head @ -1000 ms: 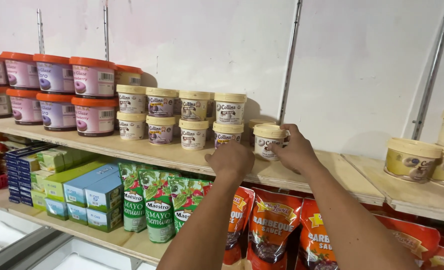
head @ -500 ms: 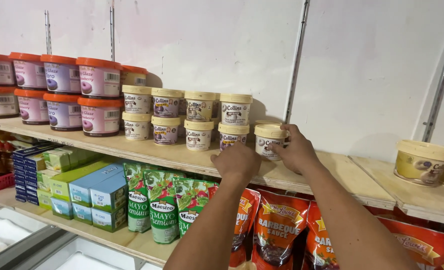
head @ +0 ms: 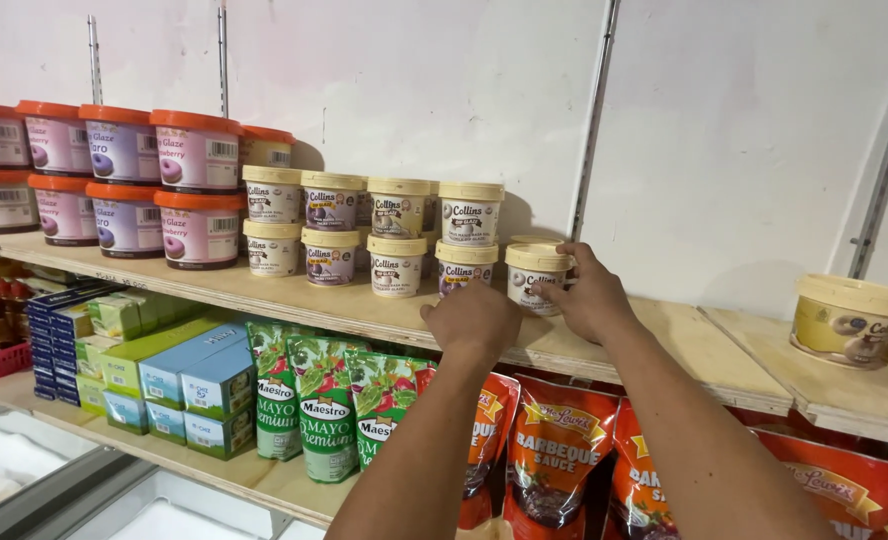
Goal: Wiping down food containers with a cloth and arranging them neatly on wooden shelves in a grocery store.
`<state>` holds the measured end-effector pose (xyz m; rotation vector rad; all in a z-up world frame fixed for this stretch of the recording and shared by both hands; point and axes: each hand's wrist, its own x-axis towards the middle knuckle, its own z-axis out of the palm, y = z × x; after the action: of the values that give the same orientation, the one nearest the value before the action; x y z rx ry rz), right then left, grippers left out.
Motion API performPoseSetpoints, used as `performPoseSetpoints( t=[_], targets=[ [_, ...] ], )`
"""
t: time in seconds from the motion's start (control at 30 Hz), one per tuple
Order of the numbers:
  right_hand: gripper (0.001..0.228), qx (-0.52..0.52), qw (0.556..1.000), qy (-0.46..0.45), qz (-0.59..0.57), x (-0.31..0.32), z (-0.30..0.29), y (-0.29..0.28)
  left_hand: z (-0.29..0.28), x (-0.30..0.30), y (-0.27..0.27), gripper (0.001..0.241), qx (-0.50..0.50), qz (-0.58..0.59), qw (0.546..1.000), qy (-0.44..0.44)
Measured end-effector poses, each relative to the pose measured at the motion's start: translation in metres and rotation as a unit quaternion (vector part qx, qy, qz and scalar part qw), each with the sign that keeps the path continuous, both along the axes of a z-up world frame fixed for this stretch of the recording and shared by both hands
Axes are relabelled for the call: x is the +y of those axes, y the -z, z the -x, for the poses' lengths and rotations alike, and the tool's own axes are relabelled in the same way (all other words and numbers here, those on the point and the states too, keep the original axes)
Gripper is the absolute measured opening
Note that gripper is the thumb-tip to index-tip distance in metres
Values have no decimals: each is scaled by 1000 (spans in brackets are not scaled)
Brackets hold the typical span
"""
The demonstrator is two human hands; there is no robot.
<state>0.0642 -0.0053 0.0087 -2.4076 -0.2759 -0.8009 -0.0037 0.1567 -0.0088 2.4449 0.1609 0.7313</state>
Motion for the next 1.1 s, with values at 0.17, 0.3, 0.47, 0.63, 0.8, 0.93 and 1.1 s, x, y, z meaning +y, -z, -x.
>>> performPoseSetpoints(
  t=[0.17,0.3,0.47,0.63,0.8,0.93,1.1],
  targets=[
    [77,8,1000,-4,-8,0,-1,2,-1,-1,0,33,-1,0,1000,-2],
    [76,4,1000,1,-4,2,5,-1,-4,-1,1,32,-1,-4,1000,-7],
    [76,2,1000,3,-9,2,7,0,-1,-1,-1,33,8,5,1000,-3],
    [73,13,1000,11,-13,2,7,-1,-3,-1,0,34,6,7,1000,-2],
    [70,7,1000,8,-13,3,11,-2,-3,-1,0,34,6,2,1000,-6],
    [69,5,1000,8,-14,3,13,-2,-8,-1,3,34,2,0,1000,-9],
    [66,1,1000,-2,-21,1,11,0,-4,-1,0,34,5,-11,1000,-7]
  ],
)
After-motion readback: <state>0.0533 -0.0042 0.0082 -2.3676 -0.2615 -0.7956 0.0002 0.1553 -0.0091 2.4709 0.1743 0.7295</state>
